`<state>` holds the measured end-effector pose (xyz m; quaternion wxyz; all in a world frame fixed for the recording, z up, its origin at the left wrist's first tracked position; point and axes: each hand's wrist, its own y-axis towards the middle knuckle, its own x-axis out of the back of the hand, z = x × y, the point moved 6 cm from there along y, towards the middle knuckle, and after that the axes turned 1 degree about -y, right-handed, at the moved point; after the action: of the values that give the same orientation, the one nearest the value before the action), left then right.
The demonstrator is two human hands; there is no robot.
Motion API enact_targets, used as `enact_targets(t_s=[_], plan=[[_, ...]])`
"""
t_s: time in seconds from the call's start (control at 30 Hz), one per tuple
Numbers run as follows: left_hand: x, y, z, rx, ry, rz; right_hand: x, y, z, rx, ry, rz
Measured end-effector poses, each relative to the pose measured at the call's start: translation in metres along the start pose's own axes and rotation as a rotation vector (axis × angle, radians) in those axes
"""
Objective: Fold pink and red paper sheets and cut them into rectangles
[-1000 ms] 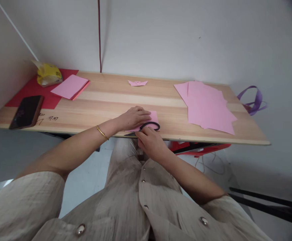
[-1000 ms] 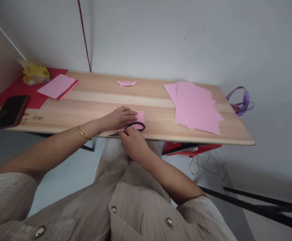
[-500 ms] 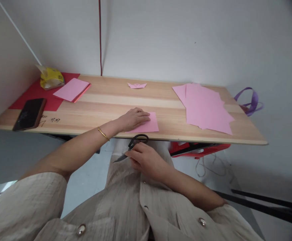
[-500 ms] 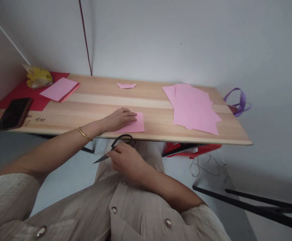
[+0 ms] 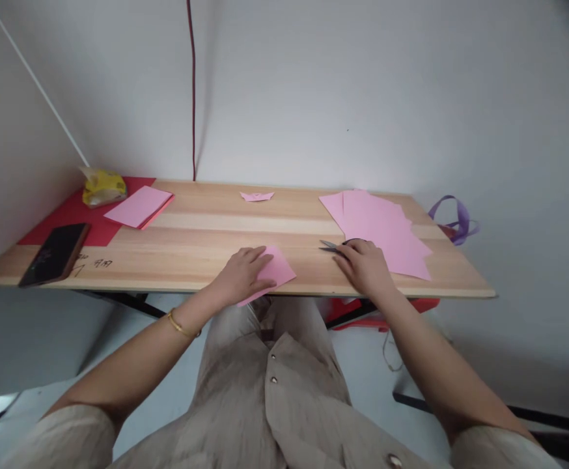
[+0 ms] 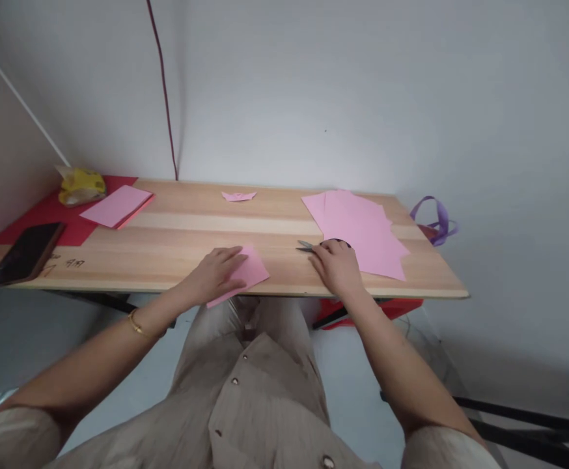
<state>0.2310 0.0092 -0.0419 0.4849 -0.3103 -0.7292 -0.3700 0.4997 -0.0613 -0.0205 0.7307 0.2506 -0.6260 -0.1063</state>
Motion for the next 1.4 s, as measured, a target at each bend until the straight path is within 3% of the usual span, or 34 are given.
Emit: enact_targets(t_s=[0.13, 0.2, 0.27, 0.33, 0.43, 0.53, 0.6, 0.67, 0.87, 1.03, 1.13, 1.3, 1.4], plan=[[-0.003, -0.031, -0.009, 0.110, 0.023, 0.091, -0.003, -0.005, 0.071, 0.076, 0.229, -0.023], [-0.007, -0.043, -0.016, 0.104, 0.078, 0.167, -0.017, -0.010, 0.112, 0.182, 0.268, 0.119], [-0.008, -0.051, -0.021, 0.098, 0.141, 0.197, -0.026, -0.013, 0.135, 0.194, 0.224, 0.144], [-0.005, -0.057, -0.027, 0.071, 0.169, 0.178, -0.031, -0.014, 0.142, 0.147, 0.215, 0.103], [0.011, -0.063, -0.034, 0.005, 0.071, 0.045, -0.031, -0.009, 0.138, 0.111, 0.334, 0.051], [0.042, -0.068, -0.037, -0.021, -0.131, -0.231, -0.025, 0.003, 0.132, 0.107, 0.479, 0.049], [0.060, -0.071, -0.033, 0.056, -0.304, -0.378, -0.021, 0.013, 0.128, 0.073, 0.601, 0.065], [0.068, -0.071, -0.025, 0.208, -0.492, -0.436, -0.018, 0.021, 0.124, -0.007, 0.747, 0.069], [0.058, -0.074, -0.007, 0.578, -0.867, -0.536, -0.035, 0.020, 0.111, -0.322, 1.141, 0.140], [0.040, -0.067, 0.001, 0.696, -1.192, -0.657, -0.044, 0.015, 0.113, -0.327, 1.361, 0.349], [0.044, -0.059, 0.004, 0.669, -1.184, -0.687, -0.038, 0.021, 0.105, -0.328, 1.289, 0.344], [0.075, -0.051, 0.008, 0.497, -0.788, -0.686, -0.030, 0.041, 0.084, -0.262, 1.001, 0.246], [0.084, -0.051, 0.013, 0.474, -0.665, -0.651, -0.030, 0.051, 0.079, -0.187, 0.891, 0.222]])
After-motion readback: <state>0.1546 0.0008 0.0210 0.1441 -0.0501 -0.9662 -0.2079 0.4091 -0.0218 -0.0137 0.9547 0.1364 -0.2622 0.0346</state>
